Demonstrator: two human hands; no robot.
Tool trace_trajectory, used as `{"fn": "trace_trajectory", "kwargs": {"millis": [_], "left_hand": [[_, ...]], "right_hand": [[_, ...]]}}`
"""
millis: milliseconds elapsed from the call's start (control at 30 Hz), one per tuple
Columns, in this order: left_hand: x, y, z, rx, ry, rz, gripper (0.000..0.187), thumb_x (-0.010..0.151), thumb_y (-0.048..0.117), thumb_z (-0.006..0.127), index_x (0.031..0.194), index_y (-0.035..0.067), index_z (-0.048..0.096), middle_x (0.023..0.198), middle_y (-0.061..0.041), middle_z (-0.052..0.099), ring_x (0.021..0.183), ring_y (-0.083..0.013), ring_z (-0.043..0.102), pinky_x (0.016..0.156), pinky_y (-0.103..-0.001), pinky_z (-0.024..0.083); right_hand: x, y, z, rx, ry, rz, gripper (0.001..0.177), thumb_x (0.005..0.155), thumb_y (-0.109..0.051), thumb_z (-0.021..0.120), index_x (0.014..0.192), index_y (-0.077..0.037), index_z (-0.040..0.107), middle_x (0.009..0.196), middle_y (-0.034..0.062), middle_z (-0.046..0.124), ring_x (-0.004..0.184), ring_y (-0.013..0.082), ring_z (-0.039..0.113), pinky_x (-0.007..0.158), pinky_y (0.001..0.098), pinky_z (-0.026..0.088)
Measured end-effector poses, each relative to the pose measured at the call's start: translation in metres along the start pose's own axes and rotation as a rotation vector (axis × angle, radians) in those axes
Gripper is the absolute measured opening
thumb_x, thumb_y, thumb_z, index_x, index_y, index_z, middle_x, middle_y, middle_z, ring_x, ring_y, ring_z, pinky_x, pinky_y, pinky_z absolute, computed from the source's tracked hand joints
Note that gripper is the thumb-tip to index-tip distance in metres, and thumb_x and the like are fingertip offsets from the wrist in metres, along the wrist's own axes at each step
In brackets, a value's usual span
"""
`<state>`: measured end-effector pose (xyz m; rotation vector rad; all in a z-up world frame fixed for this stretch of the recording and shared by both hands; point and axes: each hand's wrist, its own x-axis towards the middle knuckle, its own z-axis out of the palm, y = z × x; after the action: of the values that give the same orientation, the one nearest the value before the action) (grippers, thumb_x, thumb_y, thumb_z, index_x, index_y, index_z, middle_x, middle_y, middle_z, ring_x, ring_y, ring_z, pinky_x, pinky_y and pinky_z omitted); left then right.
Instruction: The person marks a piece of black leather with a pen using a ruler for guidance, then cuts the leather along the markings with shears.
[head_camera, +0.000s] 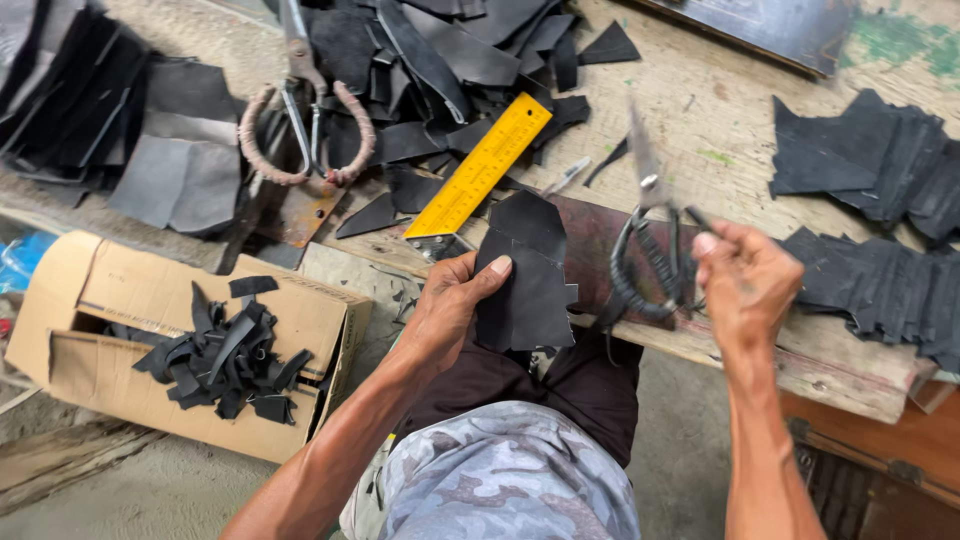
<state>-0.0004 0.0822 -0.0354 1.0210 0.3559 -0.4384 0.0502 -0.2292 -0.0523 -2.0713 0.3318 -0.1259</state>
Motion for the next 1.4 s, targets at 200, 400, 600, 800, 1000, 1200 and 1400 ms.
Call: {"fn": "trace_trajectory", "kwargs": {"millis": [200, 400, 600, 800, 1000, 1200, 1400], "left_hand": [[0.048, 0.016, 0.030, 0.318, 0.045, 0.219, 0.030, 0.101, 0.023, 0.062, 0.117, -0.002, 0.068, 0.099, -0.001, 0.072, 0.086, -0.0066, 0.063, 0.079, -0.025, 0.054], [0.061, 0.023, 0.022, 0.291, -0.006, 0.222, 0.031, 0.103, 0.022, 0.063, 0.114, -0.006, 0.070, 0.098, -0.006, 0.072, 0.085, -0.0113, 0.063, 0.077, -0.028, 0.055], [0.060, 0.010, 0.028, 0.717, 0.045, 0.227, 0.038, 0.087, 0.008, 0.074, 0.121, -0.006, 0.066, 0.104, -0.010, 0.076, 0.095, -0.0160, 0.072, 0.082, -0.030, 0.058], [0.059, 0.018, 0.044, 0.987, 0.070, 0.235, 0.049, 0.080, 0.011, 0.080, 0.125, -0.003, 0.066, 0.105, -0.021, 0.075, 0.096, -0.0239, 0.074, 0.082, -0.034, 0.058], [0.052, 0.036, 0.056, 1.333, 0.104, 0.450, 0.025, 0.086, 0.019, 0.076, 0.104, 0.002, 0.074, 0.087, -0.022, 0.071, 0.074, -0.0333, 0.069, 0.064, -0.047, 0.053], [0.109, 0.050, 0.041, 1.718, 0.235, 0.566, 0.018, 0.080, 0.012, 0.071, 0.077, -0.004, 0.066, 0.090, -0.025, 0.059, 0.061, -0.0341, 0.062, 0.048, -0.051, 0.045], [0.131, 0.043, 0.036, 1.839, 0.121, 0.594, 0.012, 0.078, 0.006, 0.067, 0.074, -0.004, 0.063, 0.089, -0.026, 0.057, 0.057, -0.0302, 0.056, 0.046, -0.048, 0.043]], "right_hand": [[0.049, 0.041, -0.004, 0.356, 0.059, 0.054, 0.019, 0.099, 0.003, 0.070, 0.115, 0.012, 0.068, 0.084, 0.0103, 0.071, 0.061, 0.0095, 0.061, 0.049, 0.0219, 0.046], [0.038, 0.035, -0.001, -0.014, 0.052, -0.029, 0.020, 0.101, -0.001, 0.067, 0.117, 0.011, 0.069, 0.089, 0.0136, 0.073, 0.066, 0.0114, 0.065, 0.053, 0.0233, 0.048], [-0.029, -0.010, -0.001, -0.536, -0.061, -0.504, 0.031, 0.099, 0.006, 0.063, 0.127, -0.006, 0.070, 0.115, 0.0105, 0.068, 0.107, 0.0262, 0.061, 0.107, 0.0462, 0.044], [-0.076, -0.028, 0.006, -0.419, -0.342, -0.471, 0.043, 0.079, 0.010, 0.065, 0.118, -0.007, 0.072, 0.123, 0.0164, 0.056, 0.109, 0.0347, 0.050, 0.095, 0.0427, 0.047], [-0.086, -0.024, -0.026, -0.420, -0.373, -0.366, 0.040, 0.077, 0.006, 0.070, 0.115, -0.008, 0.073, 0.122, 0.0145, 0.059, 0.109, 0.0308, 0.056, 0.093, 0.0406, 0.051], [-0.096, -0.027, -0.023, -0.272, -0.147, -0.357, 0.027, 0.087, 0.000, 0.073, 0.113, -0.005, 0.073, 0.110, 0.0116, 0.069, 0.106, 0.0289, 0.067, 0.092, 0.0400, 0.053], [-0.094, -0.032, -0.016, -0.197, -0.143, -0.231, 0.024, 0.088, 0.001, 0.071, 0.112, -0.002, 0.073, 0.106, 0.0115, 0.071, 0.092, 0.0236, 0.070, 0.080, 0.0351, 0.054]]}}
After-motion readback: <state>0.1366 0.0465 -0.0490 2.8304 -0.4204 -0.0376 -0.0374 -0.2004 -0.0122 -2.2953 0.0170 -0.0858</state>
